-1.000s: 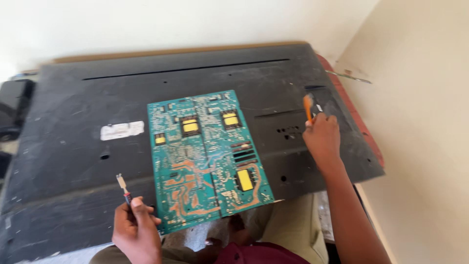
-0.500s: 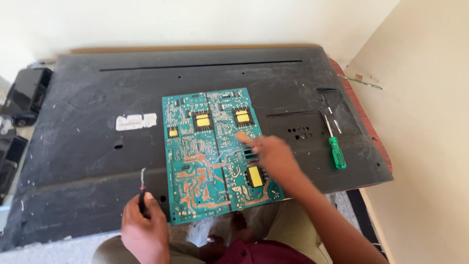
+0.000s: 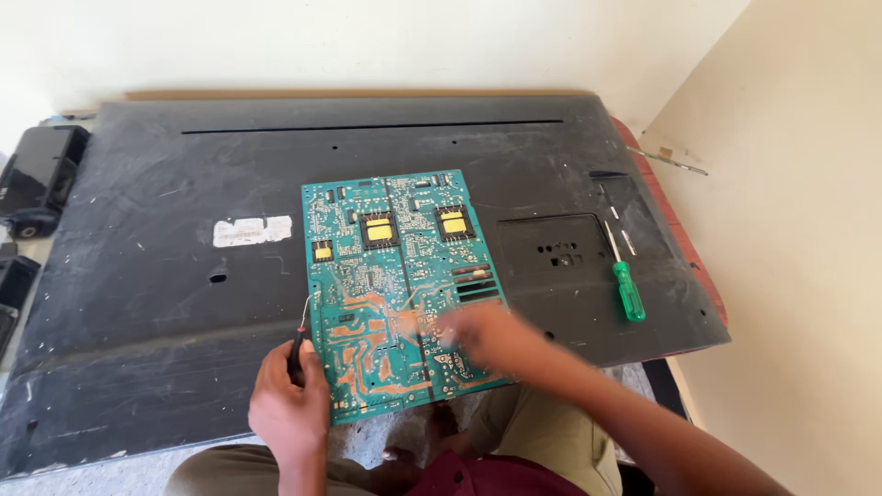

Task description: The person scrubs a green circuit board with a toothbrush and a white marker, focusing on the copper traces and components. They repeatedly scrub different areas of the board, occasionally switching between the toothbrush and the marker.

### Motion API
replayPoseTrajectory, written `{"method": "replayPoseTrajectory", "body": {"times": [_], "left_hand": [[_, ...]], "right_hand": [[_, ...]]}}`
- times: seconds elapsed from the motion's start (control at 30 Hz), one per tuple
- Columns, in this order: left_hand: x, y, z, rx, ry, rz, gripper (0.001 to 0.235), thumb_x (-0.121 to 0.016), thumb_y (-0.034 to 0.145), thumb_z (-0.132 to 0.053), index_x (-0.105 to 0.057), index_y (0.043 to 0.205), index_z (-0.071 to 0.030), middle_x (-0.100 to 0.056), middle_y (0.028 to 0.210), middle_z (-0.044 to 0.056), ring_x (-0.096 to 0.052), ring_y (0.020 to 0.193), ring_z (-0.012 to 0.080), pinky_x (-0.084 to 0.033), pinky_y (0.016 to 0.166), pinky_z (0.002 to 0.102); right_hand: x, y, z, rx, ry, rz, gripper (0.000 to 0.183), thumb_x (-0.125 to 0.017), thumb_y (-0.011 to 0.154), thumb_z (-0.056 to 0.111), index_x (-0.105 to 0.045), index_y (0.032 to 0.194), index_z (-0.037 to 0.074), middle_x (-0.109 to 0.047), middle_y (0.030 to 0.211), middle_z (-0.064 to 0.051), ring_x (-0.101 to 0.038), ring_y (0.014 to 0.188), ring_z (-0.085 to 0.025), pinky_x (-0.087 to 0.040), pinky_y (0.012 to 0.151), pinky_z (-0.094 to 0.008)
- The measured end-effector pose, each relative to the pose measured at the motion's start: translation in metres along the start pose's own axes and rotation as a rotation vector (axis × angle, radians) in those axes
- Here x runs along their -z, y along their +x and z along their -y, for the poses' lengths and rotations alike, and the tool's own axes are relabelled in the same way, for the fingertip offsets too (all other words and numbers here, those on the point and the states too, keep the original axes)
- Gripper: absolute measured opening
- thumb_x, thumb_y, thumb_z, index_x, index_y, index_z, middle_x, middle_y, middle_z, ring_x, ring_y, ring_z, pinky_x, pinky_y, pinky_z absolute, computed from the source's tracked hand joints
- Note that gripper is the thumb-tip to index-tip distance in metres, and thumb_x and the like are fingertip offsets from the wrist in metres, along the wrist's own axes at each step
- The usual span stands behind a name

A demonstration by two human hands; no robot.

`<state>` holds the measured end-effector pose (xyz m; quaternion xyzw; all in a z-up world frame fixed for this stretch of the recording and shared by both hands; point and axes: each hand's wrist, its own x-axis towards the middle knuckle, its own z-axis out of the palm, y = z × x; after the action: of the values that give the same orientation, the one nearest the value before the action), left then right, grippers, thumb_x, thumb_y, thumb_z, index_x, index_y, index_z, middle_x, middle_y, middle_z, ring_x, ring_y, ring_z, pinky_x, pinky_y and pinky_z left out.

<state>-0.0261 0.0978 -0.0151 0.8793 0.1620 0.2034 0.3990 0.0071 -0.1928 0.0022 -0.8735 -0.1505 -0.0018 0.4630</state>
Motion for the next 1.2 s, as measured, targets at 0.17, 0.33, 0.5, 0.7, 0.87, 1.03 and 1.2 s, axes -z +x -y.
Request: {"method": "replayPoseTrajectory", "body": {"times": [0.17,0.33,0.5,0.7,0.87,1.03,1.2], "left_hand": [[-0.002,-0.001,0.006,-0.120,0.017,-0.042,0.019,-0.070,0.096,-0.023,-0.073,0.104,-0.006,-0.071,0.088,0.008,-0.067,0.066,0.0222,-0.053,0.062,0.038],[-0.003,-0.007,0.012,-0.141,-0.014,-0.041,0.017,-0.071,0.096,-0.020,-0.074,0.104,-0.005,-0.071,0.090,0.008,-0.065,0.064,0.0225,-0.053,0.062,0.038],[0.000,-0.001,0.006,-0.192,-0.001,-0.061,0.018,-0.072,0.094,-0.018,-0.074,0.105,-0.004,-0.070,0.088,0.009,-0.064,0.062,0.0204,-0.051,0.060,0.036],[0.001,-0.008,0.005,-0.154,-0.047,-0.055,0.014,-0.071,0.095,-0.015,-0.074,0.104,-0.004,-0.069,0.087,0.007,-0.062,0.060,0.0185,-0.050,0.058,0.034],[0.000,-0.008,0.007,-0.190,-0.046,-0.058,0.015,-0.072,0.095,-0.016,-0.073,0.104,-0.004,-0.069,0.086,0.007,-0.062,0.061,0.0175,-0.050,0.059,0.033],[0.001,-0.004,0.006,-0.175,-0.025,-0.064,0.014,-0.073,0.094,-0.017,-0.074,0.102,-0.006,-0.070,0.085,0.006,-0.063,0.060,0.0178,-0.051,0.058,0.034],[0.000,-0.005,0.008,-0.163,-0.056,-0.058,0.015,-0.073,0.093,-0.018,-0.075,0.103,-0.007,-0.070,0.084,0.005,-0.063,0.060,0.0158,-0.051,0.058,0.032]], "right_hand": [[0.007,0.009,-0.030,0.039,-0.177,-0.035,0.012,-0.068,0.093,0.011,-0.080,0.098,0.013,-0.080,0.114,-0.013,-0.080,0.092,-0.025,-0.062,0.077,-0.036],[0.011,-0.005,-0.007,-0.150,-0.171,0.004,0.026,-0.065,0.093,0.011,-0.075,0.116,0.011,-0.077,0.096,-0.017,-0.078,0.084,-0.026,-0.060,0.077,-0.036],[0.005,-0.005,0.026,0.005,0.020,0.276,0.022,-0.067,0.091,0.005,-0.077,0.109,0.010,-0.081,0.100,-0.016,-0.077,0.087,-0.026,-0.059,0.075,-0.036],[0.012,0.020,-0.005,-0.085,-0.047,0.376,0.035,-0.060,0.085,-0.004,-0.075,0.109,0.016,-0.078,0.093,-0.015,-0.074,0.078,-0.026,-0.059,0.068,-0.038],[0.009,0.080,-0.008,0.255,-0.225,0.197,0.027,-0.073,0.088,0.003,-0.076,0.114,0.008,-0.078,0.092,-0.012,-0.070,0.067,-0.015,-0.055,0.063,-0.029],[0.017,0.151,-0.006,-0.136,-0.122,0.733,0.028,-0.070,0.091,0.008,-0.075,0.118,0.010,-0.077,0.085,-0.008,-0.064,0.056,-0.009,-0.051,0.052,-0.025],[0.035,0.173,-0.014,-0.365,-0.120,0.888,0.032,-0.070,0.087,0.007,-0.077,0.117,0.009,-0.076,0.082,-0.005,-0.062,0.056,-0.008,-0.043,0.046,-0.025]]}}
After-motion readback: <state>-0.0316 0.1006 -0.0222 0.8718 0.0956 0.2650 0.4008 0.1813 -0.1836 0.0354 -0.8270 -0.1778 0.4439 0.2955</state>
